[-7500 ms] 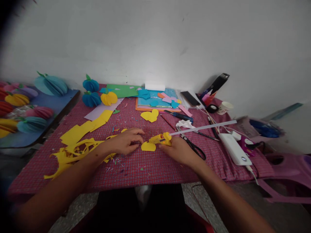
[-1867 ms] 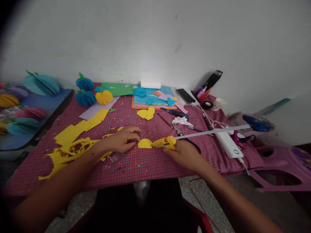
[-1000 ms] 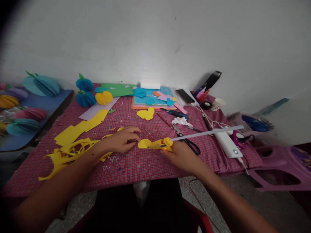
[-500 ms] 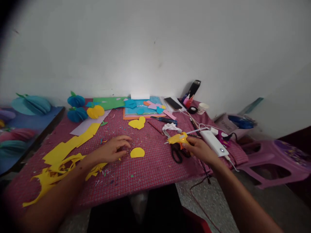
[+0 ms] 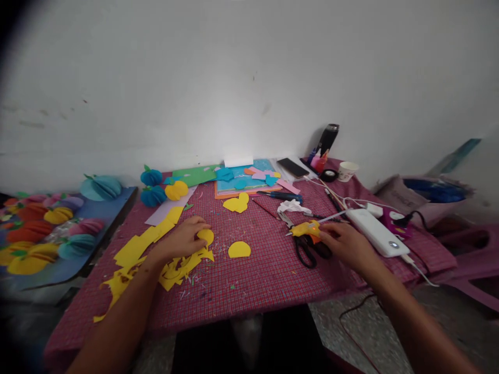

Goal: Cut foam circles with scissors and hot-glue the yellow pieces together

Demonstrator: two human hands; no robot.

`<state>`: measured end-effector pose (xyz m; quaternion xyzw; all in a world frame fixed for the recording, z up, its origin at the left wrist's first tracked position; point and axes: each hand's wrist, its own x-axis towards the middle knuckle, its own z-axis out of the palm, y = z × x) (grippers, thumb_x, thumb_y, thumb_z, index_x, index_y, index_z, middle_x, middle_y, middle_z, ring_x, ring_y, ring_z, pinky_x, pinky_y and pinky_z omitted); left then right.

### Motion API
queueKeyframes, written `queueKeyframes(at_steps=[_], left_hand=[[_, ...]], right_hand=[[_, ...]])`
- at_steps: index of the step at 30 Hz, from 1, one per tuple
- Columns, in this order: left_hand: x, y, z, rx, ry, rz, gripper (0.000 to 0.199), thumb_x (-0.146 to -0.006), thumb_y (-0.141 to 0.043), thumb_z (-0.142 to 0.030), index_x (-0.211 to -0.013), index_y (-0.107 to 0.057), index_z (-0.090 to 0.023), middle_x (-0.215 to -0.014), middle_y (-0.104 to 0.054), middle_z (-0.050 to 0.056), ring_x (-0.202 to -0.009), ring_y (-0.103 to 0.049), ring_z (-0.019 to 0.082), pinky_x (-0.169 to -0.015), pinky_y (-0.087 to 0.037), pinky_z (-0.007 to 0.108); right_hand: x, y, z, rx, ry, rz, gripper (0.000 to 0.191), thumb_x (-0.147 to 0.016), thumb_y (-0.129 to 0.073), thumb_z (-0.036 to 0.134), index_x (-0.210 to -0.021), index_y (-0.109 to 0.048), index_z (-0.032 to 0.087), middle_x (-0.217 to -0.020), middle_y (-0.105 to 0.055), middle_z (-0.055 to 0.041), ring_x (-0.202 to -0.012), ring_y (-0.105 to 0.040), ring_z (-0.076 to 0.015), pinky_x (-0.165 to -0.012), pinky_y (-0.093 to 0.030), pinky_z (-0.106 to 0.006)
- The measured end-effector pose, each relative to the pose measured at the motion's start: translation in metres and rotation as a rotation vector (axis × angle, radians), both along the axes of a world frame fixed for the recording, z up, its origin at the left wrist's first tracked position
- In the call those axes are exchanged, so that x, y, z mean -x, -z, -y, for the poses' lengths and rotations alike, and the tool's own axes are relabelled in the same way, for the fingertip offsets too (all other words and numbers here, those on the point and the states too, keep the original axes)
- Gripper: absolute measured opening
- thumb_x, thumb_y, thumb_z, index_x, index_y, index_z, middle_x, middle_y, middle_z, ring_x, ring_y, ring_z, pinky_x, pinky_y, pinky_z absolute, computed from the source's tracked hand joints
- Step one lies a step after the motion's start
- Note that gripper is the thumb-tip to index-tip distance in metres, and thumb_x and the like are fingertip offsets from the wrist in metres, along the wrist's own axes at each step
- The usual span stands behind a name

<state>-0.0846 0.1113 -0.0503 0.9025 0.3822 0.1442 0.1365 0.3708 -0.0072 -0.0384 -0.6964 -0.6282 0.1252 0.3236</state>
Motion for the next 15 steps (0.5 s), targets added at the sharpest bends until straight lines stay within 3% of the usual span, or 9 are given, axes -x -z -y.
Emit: queueKeyframes(at_steps=[3,6,10,15], left_hand=[[0.000,0.000,-0.001,0.010,-0.020,-0.005,0.021,-0.074,-0.059,-0.024,-0.094,-0.066,-0.020,-0.100,-0.063,0.006,-0.097,-0.058,0.023,-0.086,-0.046,0.036],[0.000,-0.003,-0.002,0.051,-0.062,0.026,0.007,-0.076,-0.055,-0.022,-0.080,-0.060,-0.020,-0.083,-0.063,0.003,-0.081,-0.057,0.020,-0.071,-0.044,0.031],[0.000,-0.011,-0.001,0.172,-0.128,0.135,0.009,-0.079,-0.052,-0.023,-0.075,-0.060,-0.020,-0.076,-0.063,0.001,-0.071,-0.057,0.017,-0.062,-0.040,0.027],[-0.001,-0.023,0.003,0.335,-0.245,0.480,0.016,-0.085,-0.057,-0.034,-0.082,-0.061,-0.019,-0.072,-0.061,-0.001,-0.065,-0.055,0.013,-0.060,-0.043,0.025]], right_hand=[[0.017,-0.004,0.018,-0.035,-0.004,-0.040,0.034,-0.089,-0.057,0.047,-0.104,-0.072,0.021,-0.103,-0.073,-0.0118,-0.087,-0.068,-0.0285,-0.073,-0.053,-0.038],[0.052,-0.002,0.034,-0.098,-0.062,-0.086,0.025,-0.088,-0.060,0.042,-0.102,-0.070,0.024,-0.105,-0.073,-0.0089,-0.097,-0.066,-0.0298,-0.087,-0.051,-0.044],[0.105,0.001,0.039,-0.062,-0.221,-0.190,0.019,-0.092,-0.055,0.039,-0.097,-0.068,0.026,-0.096,-0.072,-0.0071,-0.089,-0.066,-0.0267,-0.081,-0.052,-0.041],[0.152,0.000,0.026,-0.005,-0.347,-0.341,0.018,-0.093,-0.053,0.034,-0.093,-0.068,0.025,-0.092,-0.072,-0.0046,-0.087,-0.066,-0.0237,-0.079,-0.052,-0.036]])
